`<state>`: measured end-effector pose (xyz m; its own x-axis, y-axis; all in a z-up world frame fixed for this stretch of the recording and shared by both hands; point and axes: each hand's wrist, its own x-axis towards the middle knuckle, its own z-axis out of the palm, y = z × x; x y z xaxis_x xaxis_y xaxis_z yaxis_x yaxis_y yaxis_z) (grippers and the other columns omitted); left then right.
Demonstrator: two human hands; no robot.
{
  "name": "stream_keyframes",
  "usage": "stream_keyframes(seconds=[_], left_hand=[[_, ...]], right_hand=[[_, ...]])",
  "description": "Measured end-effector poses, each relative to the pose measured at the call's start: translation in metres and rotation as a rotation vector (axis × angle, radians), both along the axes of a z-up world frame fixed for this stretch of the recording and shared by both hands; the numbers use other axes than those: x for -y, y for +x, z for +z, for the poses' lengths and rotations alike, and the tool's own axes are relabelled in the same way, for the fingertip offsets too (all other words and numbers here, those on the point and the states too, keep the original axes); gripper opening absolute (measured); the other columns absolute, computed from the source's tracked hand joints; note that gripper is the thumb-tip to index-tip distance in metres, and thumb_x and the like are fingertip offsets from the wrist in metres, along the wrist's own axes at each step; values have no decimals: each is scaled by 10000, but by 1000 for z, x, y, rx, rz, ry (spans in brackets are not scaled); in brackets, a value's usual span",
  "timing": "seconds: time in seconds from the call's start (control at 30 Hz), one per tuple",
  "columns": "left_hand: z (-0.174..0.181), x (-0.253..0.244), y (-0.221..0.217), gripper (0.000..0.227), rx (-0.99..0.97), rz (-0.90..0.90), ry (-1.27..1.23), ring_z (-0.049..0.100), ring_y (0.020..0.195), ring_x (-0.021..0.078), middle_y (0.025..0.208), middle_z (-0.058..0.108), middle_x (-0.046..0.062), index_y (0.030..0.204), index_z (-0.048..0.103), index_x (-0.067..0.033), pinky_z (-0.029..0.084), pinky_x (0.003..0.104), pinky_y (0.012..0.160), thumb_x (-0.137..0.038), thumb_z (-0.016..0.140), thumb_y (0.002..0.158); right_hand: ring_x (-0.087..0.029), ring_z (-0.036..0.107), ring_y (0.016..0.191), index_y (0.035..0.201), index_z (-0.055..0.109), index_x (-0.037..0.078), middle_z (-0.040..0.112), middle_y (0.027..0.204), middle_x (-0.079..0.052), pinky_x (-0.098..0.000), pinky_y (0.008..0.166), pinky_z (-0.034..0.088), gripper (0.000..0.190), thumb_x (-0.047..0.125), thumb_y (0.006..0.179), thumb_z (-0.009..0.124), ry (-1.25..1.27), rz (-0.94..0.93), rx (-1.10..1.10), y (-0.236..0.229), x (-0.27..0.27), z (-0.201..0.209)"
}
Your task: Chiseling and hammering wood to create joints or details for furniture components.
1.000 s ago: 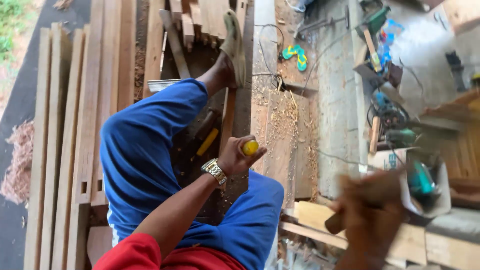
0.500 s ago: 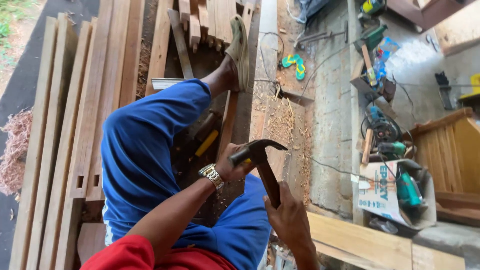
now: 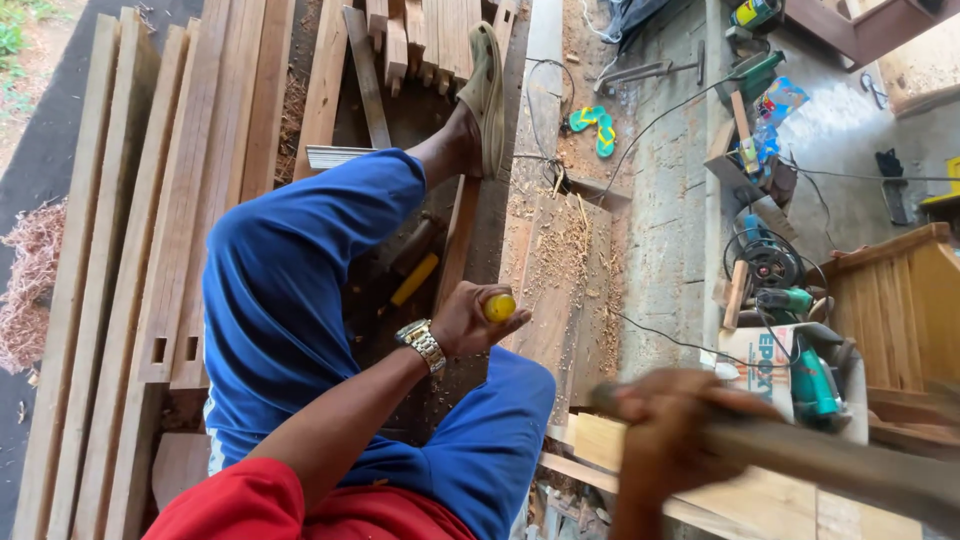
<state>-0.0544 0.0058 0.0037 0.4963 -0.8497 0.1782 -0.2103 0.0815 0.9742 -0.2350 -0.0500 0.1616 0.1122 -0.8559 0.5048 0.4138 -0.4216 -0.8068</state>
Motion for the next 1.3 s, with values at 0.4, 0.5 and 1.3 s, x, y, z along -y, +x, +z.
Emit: stream_keyframes(seconds=[0.4,0.5,1.3], left_hand=[[-29,4,-3,233,-508,-154,-240,632,848,2,916,730,-31,1060,717,-37,573,219,718,-94,752,837],[-29,-3,-1,127,-72,-87,-125,492,743,38,717,601,46,840,692,3,484,238,590,-74,790,865],[16,-67,-20,278,90,-195,-123,520,553,50,599,561,52,677,593,-59,405,303,482,-95,806,852]], right_hand=[[-319,650,504,1077,576,65,628,619,-207,-464,513,488,343,263,873,768,149,163,-1574,-6,-30,-17],[-255,623,472,1000,553,47,621,578,-155,-414,487,489,345,257,862,789,-30,-21,-1394,-18,-32,-15],[-431,707,679,1051,545,48,669,690,-236,-507,575,526,397,257,840,807,306,31,-1290,-41,-39,-111]])
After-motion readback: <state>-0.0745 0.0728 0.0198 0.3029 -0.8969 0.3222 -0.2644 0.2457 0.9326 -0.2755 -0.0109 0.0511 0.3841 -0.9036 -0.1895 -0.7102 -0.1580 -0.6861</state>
